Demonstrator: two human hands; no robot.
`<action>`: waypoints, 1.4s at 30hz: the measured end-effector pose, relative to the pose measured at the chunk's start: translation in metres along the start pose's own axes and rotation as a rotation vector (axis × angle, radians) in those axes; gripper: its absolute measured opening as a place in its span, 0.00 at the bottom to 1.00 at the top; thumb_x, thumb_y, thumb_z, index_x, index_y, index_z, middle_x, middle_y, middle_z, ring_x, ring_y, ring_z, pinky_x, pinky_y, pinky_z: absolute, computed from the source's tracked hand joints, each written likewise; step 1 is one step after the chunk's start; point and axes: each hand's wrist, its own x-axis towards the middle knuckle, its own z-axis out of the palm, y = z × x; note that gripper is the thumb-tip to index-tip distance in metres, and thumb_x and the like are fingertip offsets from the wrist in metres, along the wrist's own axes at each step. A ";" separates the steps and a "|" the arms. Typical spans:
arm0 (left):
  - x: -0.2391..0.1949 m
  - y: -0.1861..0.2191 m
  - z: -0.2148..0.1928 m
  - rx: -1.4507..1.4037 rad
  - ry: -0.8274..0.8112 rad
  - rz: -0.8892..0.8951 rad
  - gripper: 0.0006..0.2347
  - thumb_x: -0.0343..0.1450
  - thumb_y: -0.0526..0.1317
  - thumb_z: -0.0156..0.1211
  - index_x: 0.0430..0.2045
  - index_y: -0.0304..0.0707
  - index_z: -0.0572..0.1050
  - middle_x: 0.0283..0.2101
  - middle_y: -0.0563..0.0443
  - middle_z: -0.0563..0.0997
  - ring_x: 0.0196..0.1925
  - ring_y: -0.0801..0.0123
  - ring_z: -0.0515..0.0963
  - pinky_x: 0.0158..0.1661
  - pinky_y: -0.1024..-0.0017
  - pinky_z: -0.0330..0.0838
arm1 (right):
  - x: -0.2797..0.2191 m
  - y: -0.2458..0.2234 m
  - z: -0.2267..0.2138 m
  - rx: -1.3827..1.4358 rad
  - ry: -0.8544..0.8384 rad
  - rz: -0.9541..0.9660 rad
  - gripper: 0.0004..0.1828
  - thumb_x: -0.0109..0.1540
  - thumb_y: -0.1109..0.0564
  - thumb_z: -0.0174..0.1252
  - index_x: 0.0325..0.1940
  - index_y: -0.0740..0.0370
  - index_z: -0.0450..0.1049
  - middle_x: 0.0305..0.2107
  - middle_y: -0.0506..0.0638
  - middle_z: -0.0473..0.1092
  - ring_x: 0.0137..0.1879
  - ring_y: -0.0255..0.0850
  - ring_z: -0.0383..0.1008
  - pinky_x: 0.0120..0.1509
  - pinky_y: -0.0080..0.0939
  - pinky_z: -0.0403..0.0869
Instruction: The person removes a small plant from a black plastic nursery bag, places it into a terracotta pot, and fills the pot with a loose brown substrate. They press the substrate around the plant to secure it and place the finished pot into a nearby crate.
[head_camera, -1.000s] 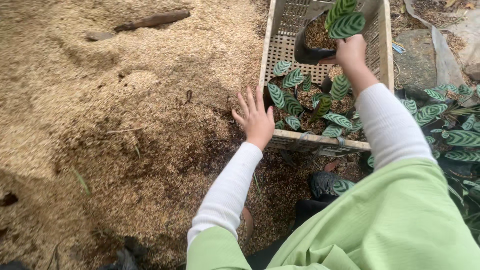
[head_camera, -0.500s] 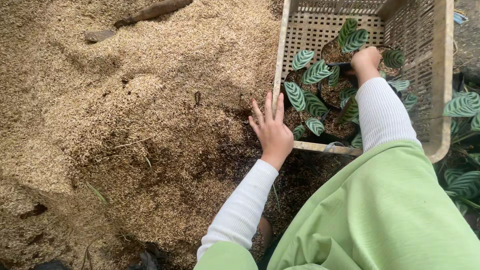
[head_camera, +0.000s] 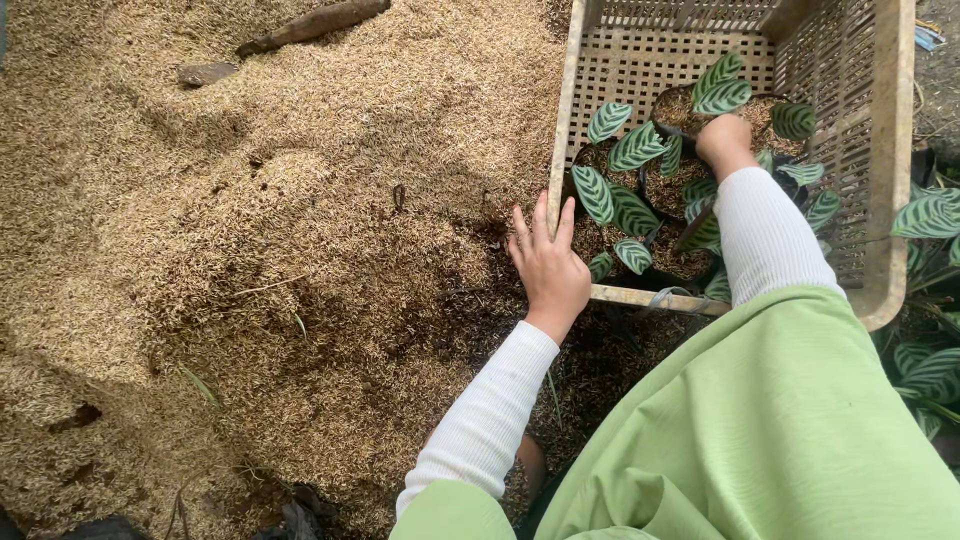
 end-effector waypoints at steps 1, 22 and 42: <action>0.001 0.000 0.001 0.003 0.000 0.003 0.31 0.65 0.29 0.49 0.68 0.45 0.64 0.75 0.40 0.55 0.78 0.33 0.45 0.70 0.32 0.41 | 0.000 0.001 0.000 0.027 -0.008 0.020 0.22 0.66 0.56 0.59 0.57 0.78 0.75 0.54 0.72 0.72 0.59 0.62 0.75 0.64 0.49 0.72; -0.023 -0.037 -0.024 -0.384 0.081 -0.079 0.12 0.74 0.37 0.57 0.50 0.34 0.77 0.60 0.41 0.69 0.62 0.54 0.73 0.65 0.60 0.74 | -0.252 -0.076 -0.188 0.167 -0.072 -0.561 0.15 0.62 0.60 0.65 0.54 0.58 0.79 0.50 0.56 0.77 0.48 0.48 0.82 0.58 0.49 0.81; -0.269 -0.143 -0.274 0.561 -0.862 -0.345 0.15 0.73 0.50 0.58 0.50 0.47 0.79 0.50 0.50 0.83 0.61 0.55 0.75 0.71 0.35 0.42 | -0.474 -0.050 -0.188 -0.404 0.162 -1.495 0.14 0.62 0.50 0.61 0.51 0.51 0.77 0.42 0.47 0.72 0.55 0.43 0.72 0.62 0.52 0.68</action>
